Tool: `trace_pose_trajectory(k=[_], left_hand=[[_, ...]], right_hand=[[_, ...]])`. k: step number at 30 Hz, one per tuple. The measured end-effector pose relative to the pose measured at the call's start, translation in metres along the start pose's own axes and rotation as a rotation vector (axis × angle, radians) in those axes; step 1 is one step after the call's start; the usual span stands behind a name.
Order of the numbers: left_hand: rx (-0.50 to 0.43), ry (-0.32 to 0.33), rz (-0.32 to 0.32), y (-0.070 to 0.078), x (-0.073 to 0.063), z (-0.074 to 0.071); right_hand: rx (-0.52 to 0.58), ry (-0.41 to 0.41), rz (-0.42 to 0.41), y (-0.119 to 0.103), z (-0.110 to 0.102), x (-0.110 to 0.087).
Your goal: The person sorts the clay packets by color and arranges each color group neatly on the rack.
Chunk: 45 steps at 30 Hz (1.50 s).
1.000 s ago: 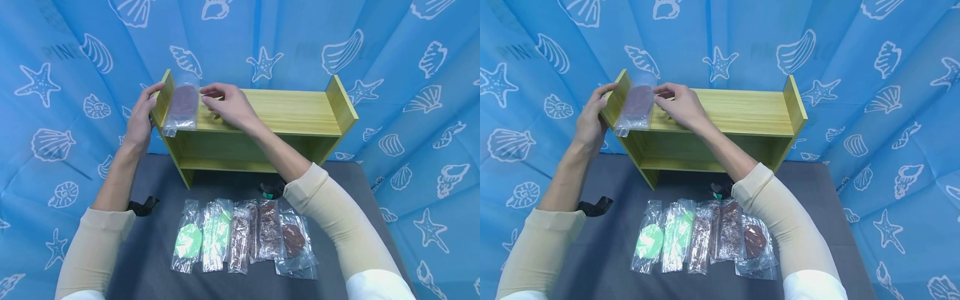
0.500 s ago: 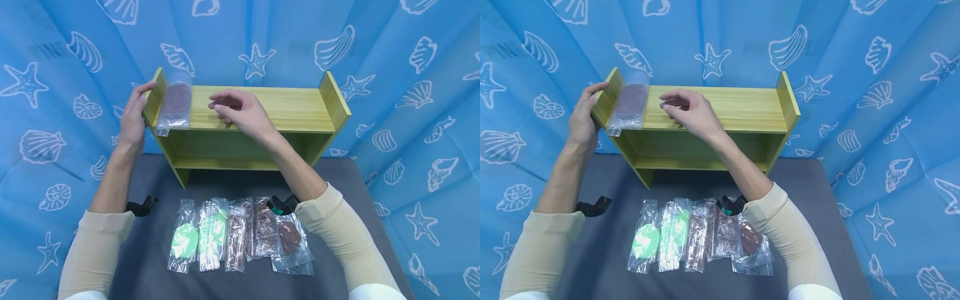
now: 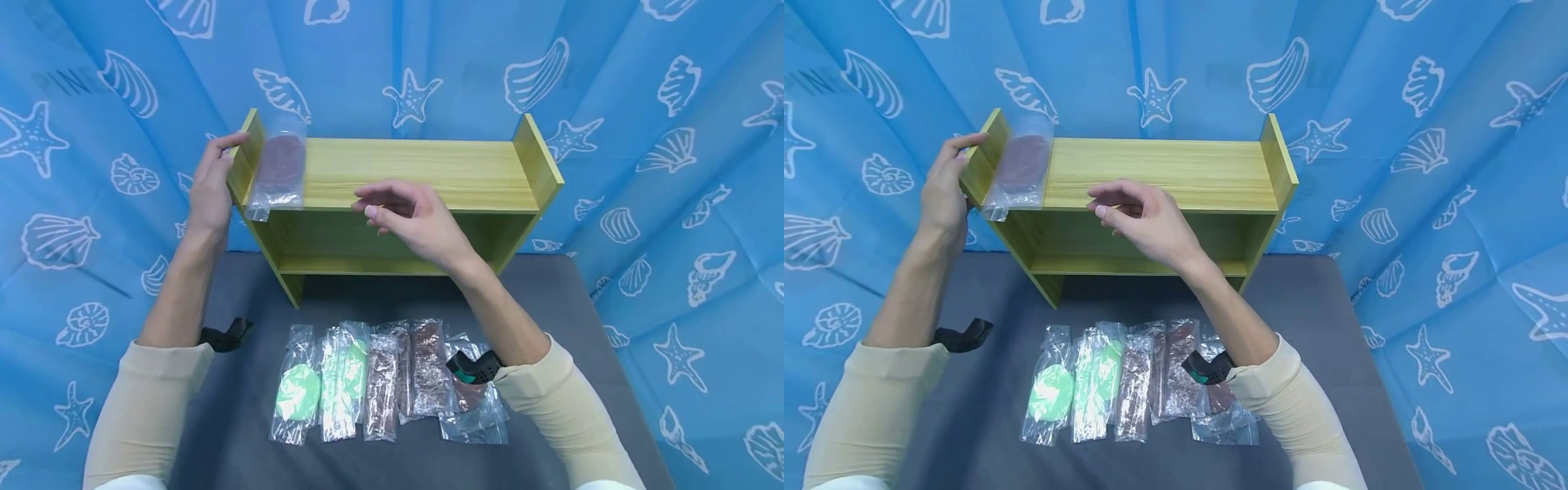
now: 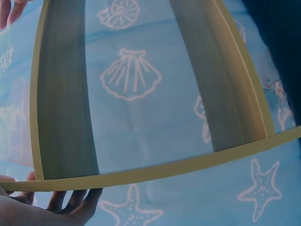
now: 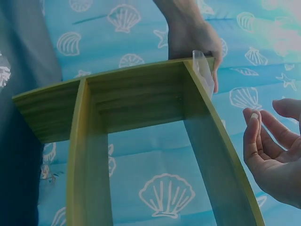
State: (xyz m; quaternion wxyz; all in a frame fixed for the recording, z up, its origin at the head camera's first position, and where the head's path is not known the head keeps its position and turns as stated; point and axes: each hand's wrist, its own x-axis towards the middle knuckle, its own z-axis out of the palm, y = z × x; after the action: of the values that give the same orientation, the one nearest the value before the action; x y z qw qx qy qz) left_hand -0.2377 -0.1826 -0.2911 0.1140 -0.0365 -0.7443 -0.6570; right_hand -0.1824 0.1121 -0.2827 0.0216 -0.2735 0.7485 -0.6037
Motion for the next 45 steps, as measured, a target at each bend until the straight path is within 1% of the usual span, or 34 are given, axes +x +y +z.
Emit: trace_pose_trajectory(k=[5,10,14,19,23,26,30,35,40,45], left_hand=[[-0.037,-0.013,-0.015,0.000,-0.001,-0.001],[-0.083,-0.066,-0.057,0.003,-0.001,-0.005],[-0.100,-0.105,-0.070,0.006,0.000,-0.007],[-0.124,-0.146,-0.082,0.007,-0.001,-0.010],[-0.134,-0.165,-0.095,0.007,-0.001,-0.011],[-0.135,-0.168,-0.103,0.007,-0.001,-0.012],[-0.135,-0.176,-0.111,0.006,-0.001,-0.012],[-0.144,-0.185,-0.119,0.005,-0.001,-0.013],[-0.155,-0.188,-0.108,0.004,-0.001,-0.013],[-0.173,-0.195,-0.095,0.003,-0.001,-0.014]], right_hand=[[0.014,0.001,-0.006,0.006,-0.001,-0.015],[0.038,0.015,-0.017,0.010,-0.005,-0.029],[0.040,0.036,-0.008,0.014,-0.012,-0.043],[0.028,0.062,0.000,0.028,-0.022,-0.059],[0.019,0.048,0.001,0.041,-0.026,-0.072],[0.019,0.035,0.008,0.050,-0.026,-0.081],[0.034,0.054,0.044,0.062,-0.024,-0.094],[0.086,0.094,0.107,0.080,-0.022,-0.110],[0.127,0.125,0.152,0.098,-0.018,-0.130],[0.121,0.143,0.205,0.116,-0.012,-0.149]])
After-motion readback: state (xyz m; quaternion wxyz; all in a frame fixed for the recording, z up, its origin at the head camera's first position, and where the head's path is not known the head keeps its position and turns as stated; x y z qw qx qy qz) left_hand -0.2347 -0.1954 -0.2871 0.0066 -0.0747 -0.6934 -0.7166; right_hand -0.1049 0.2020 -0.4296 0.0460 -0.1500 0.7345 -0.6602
